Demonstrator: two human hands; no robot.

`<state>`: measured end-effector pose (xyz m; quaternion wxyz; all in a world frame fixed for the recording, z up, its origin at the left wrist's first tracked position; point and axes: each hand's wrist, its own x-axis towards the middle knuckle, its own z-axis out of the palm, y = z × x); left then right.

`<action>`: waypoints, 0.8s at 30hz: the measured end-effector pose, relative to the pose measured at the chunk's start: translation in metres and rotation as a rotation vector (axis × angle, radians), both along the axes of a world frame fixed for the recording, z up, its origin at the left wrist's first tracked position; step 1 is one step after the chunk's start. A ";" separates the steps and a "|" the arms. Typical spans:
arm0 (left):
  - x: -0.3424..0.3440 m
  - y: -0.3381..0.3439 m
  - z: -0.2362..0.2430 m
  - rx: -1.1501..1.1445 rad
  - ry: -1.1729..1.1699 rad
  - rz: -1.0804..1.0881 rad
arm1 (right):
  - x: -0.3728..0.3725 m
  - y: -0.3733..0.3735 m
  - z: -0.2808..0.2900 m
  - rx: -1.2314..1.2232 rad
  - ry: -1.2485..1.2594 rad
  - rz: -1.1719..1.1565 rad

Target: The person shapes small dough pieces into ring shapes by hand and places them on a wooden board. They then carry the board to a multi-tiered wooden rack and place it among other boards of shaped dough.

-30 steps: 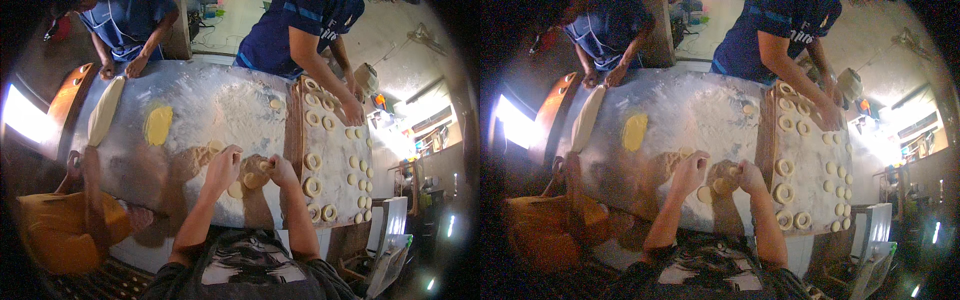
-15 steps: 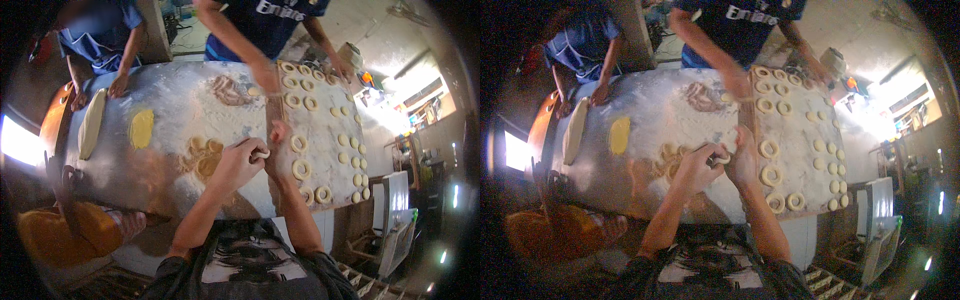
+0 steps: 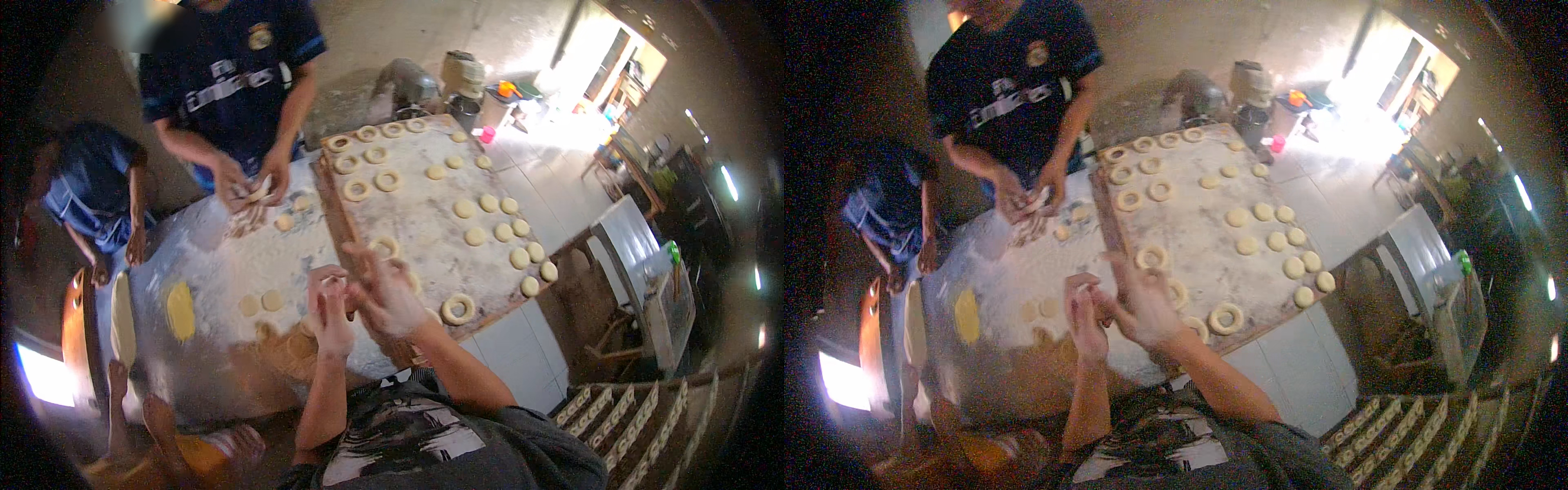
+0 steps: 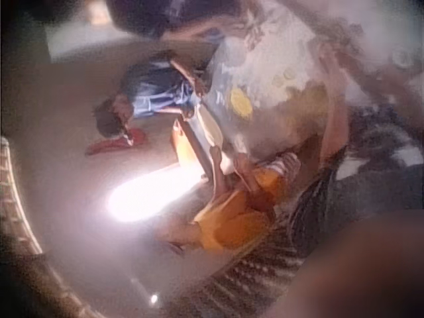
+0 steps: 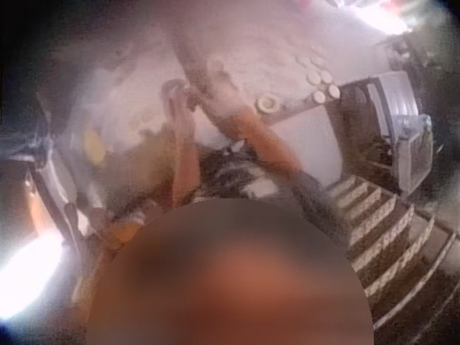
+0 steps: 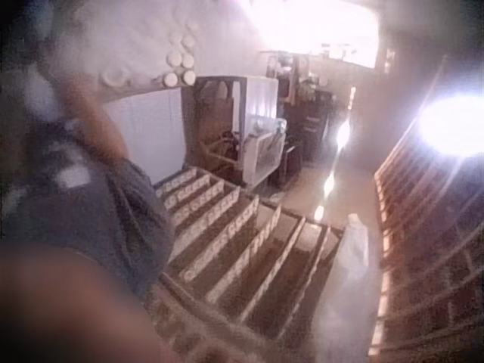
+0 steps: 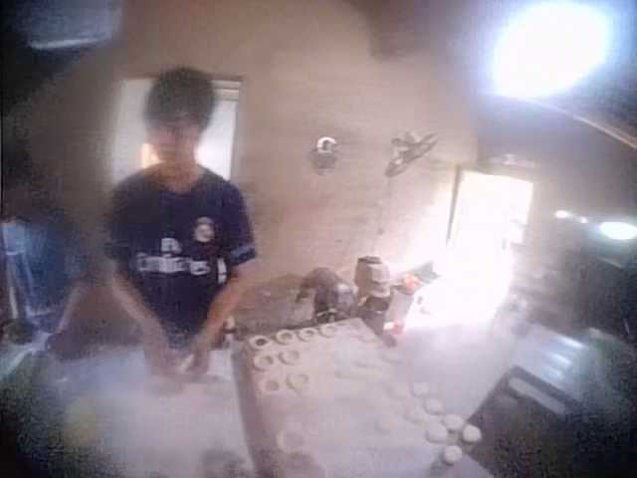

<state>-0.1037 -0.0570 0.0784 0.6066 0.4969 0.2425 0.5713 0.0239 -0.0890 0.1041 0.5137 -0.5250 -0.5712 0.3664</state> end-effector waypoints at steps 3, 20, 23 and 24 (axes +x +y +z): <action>0.033 -0.016 0.007 0.151 0.570 0.141 | 0.031 -0.020 -0.002 -0.096 0.654 0.130; 0.131 -0.044 0.022 0.272 0.669 0.124 | 0.110 -0.048 0.019 -0.112 0.075 -0.014; 0.136 -0.043 0.028 0.179 0.594 0.115 | 0.146 -0.031 -0.026 0.185 1.014 0.498; 0.140 -0.044 0.023 0.208 0.599 0.125 | 0.145 -0.033 -0.020 0.159 1.002 0.452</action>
